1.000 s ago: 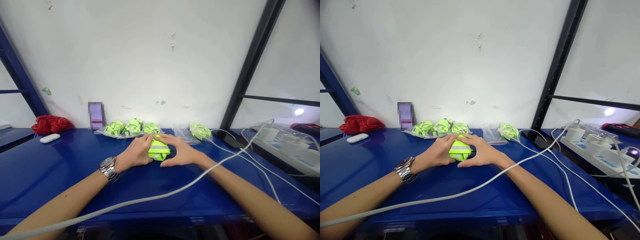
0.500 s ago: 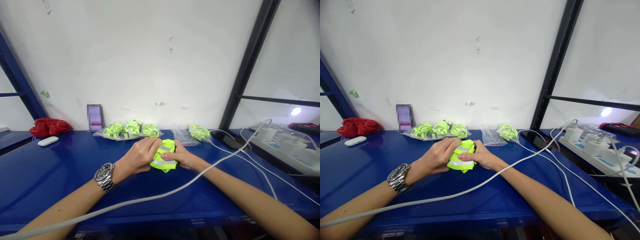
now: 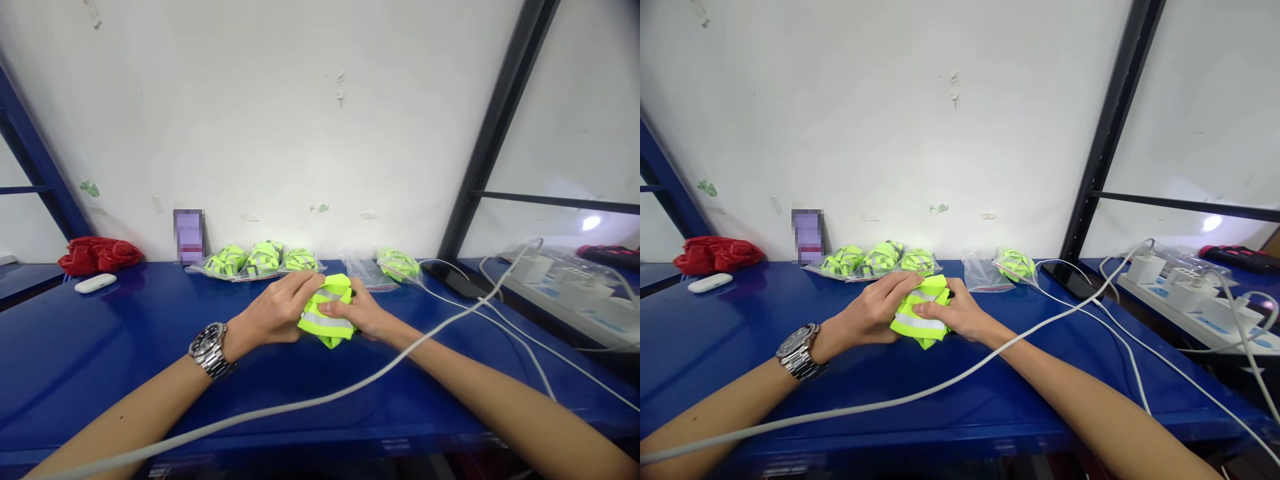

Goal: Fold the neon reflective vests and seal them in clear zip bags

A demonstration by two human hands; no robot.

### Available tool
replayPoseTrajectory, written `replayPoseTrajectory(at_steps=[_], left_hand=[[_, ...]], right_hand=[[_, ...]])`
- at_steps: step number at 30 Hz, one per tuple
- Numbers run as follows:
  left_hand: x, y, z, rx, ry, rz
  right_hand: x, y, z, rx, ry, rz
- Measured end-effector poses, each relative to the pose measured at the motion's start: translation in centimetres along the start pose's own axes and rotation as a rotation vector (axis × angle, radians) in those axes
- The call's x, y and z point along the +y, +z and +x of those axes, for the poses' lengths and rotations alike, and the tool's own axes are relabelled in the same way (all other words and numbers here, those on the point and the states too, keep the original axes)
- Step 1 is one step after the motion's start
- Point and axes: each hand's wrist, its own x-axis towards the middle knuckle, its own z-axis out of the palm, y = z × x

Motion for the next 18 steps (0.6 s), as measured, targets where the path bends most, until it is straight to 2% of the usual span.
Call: replayPoseTrajectory(at_steps=[5,13,18], left_hand=[[-0.2,0.0,0.1,0.106,-0.062,-0.153],[1.8,-1.0,1.4,0.202,-0.372,-0.572],[2.8,-1.3,2.4,0.351,-0.483,-0.891]], right_hand=[[-1.6,0.3,0.0,-0.058,-0.027,0.097],[-2.6,1.3,-0.8,-0.011,-0.014,0.413],[-2.9,2.3,-1.2,-0.078,0.021,0.524]])
